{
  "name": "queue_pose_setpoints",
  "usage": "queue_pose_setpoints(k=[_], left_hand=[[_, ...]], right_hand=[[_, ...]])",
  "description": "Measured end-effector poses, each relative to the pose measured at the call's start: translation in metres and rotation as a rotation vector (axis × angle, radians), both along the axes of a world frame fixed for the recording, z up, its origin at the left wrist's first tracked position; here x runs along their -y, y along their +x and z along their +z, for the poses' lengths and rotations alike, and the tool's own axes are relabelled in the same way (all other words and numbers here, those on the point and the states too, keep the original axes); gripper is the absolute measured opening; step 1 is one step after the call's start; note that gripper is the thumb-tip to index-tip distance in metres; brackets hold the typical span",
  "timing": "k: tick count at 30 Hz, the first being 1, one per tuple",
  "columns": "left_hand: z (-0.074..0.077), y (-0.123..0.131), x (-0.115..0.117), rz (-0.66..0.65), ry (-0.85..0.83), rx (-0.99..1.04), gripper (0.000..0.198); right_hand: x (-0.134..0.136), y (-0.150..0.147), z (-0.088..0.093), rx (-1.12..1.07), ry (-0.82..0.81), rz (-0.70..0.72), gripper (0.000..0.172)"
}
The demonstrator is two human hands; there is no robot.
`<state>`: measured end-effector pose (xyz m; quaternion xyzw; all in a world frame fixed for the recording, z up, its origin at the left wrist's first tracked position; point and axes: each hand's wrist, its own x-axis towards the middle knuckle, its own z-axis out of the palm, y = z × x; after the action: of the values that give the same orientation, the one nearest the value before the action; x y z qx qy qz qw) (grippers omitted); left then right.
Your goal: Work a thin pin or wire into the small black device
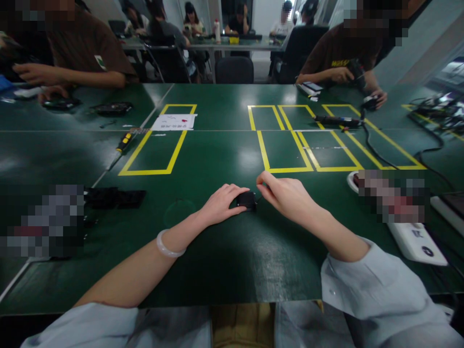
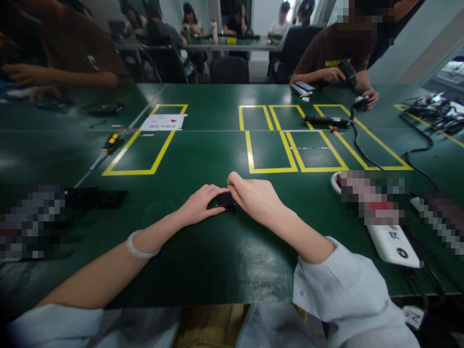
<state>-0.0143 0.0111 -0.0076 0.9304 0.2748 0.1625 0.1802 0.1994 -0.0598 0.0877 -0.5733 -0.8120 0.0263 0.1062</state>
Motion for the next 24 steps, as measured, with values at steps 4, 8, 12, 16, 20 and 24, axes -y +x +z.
queue_pose_setpoints(k=[4, 8, 12, 16, 20, 24], left_hand=[[0.0018, 0.0001, 0.0000, -0.004, -0.003, -0.006, 0.048], [0.0018, 0.0004, 0.0001, -0.001, -0.001, -0.007, 0.047], [0.0007, 0.0004, 0.0004, 0.001, 0.005, 0.001, 0.048], [0.0009, 0.0004, 0.0006, 0.002, 0.008, -0.001, 0.048], [0.0019, 0.0006, 0.0004, -0.001, 0.009, -0.010, 0.049], [0.0017, 0.0002, 0.0002, 0.001, -0.003, -0.007, 0.048]], right_hand=[[0.0012, -0.0018, 0.0006, 0.002, 0.005, 0.017, 0.024], [0.0017, -0.0034, 0.0015, -0.005, 0.011, 0.027, 0.021], [0.0004, -0.0024, 0.0006, 0.016, 0.023, -0.011, 0.025], [-0.0008, -0.0006, -0.0014, 0.048, 0.018, -0.034, 0.033], [-0.0004, -0.0004, -0.0017, 0.013, 0.009, -0.008, 0.026], [0.0026, -0.0028, 0.0011, -0.028, -0.004, 0.061, 0.021]])
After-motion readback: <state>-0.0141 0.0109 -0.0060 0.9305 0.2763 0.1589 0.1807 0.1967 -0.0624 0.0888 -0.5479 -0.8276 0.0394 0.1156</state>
